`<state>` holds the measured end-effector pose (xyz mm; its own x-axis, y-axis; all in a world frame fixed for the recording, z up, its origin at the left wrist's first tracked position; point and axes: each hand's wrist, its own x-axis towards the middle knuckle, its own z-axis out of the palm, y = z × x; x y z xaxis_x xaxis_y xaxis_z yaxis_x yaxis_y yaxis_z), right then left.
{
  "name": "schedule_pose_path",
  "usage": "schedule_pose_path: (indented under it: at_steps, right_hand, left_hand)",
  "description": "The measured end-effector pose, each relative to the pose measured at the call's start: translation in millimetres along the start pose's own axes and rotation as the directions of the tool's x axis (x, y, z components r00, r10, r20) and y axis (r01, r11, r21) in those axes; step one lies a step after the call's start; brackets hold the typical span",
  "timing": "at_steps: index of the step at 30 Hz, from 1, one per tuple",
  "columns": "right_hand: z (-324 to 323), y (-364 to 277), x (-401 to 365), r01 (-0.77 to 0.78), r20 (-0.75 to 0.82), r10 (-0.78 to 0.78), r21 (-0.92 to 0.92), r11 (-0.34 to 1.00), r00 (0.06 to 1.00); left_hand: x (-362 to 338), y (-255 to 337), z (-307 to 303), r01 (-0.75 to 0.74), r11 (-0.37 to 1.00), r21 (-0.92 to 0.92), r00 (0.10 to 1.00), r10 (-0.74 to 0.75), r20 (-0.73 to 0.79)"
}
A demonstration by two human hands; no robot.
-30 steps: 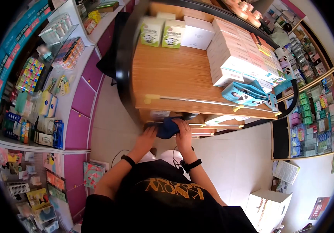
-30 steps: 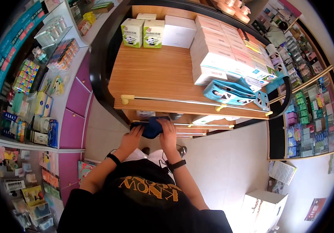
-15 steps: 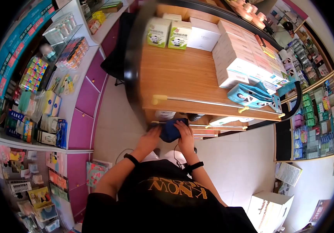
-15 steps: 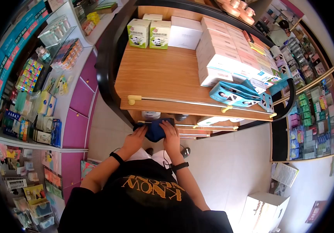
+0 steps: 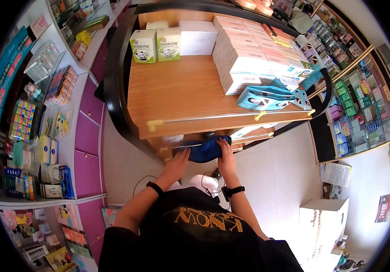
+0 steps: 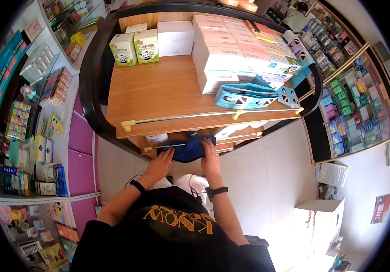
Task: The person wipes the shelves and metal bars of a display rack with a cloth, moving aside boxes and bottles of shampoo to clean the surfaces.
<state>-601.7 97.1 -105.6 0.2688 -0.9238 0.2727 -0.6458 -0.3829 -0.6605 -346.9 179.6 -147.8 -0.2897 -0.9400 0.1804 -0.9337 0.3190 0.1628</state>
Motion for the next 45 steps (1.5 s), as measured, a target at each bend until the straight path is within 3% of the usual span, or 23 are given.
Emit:
schedule_pose_path:
  at_steps: [7, 13, 18, 24, 31, 33, 38, 40, 45]
  right_hand:
    - [31, -10, -7, 0.047, -0.061, -0.047, 0.007, 0.999, 0.997]
    - [63, -69, -16, 0.246, 0.252, -0.263, 0.098, 0.964, 0.931]
    - [80, -84, -15, 0.355, 0.294, -0.374, 0.116, 0.928, 0.880]
    - [63, -78, -11, 0.318, 0.384, -0.360, 0.170, 0.933, 0.850]
    - [56, -51, -10, 0.307, 0.303, -0.343, 0.162, 0.938, 0.889]
    - [52, -37, -9, 0.174, 0.295, -0.220, 0.176, 0.969, 0.930]
    - [30, 9, -12, 0.126, 0.130, -0.131, 0.049, 0.991, 0.983]
    - [19, 18, -14, -0.014, 0.087, 0.016, -0.021, 1.000, 0.996]
    - [20, 20, -14, -0.034, 0.078, 0.036, -0.031, 0.999, 0.996]
  left_hand:
    - [-11, -10, -5, -0.011, 1.000, 0.027, 1.000, 0.011, 0.009]
    - [-43, -33, 6, 0.102, 0.994, -0.042, 0.993, -0.104, -0.046]
    - [-57, -41, -1, 0.186, 0.981, -0.064, 0.982, -0.187, -0.018]
    - [-52, -33, -6, 0.183, 0.978, -0.097, 0.981, -0.189, -0.052]
    - [-41, -24, 0, 0.186, 0.981, -0.058, 0.982, -0.187, -0.026]
    - [-36, -20, -7, 0.174, 0.984, -0.046, 0.985, -0.174, 0.008]
    - [-20, -9, -2, 0.115, 0.988, -0.101, 0.993, -0.114, 0.015]
    - [-17, -5, -6, 0.107, 0.990, -0.090, 0.994, -0.105, 0.021]
    - [-22, -6, -14, 0.106, 0.989, -0.101, 0.994, -0.105, 0.010]
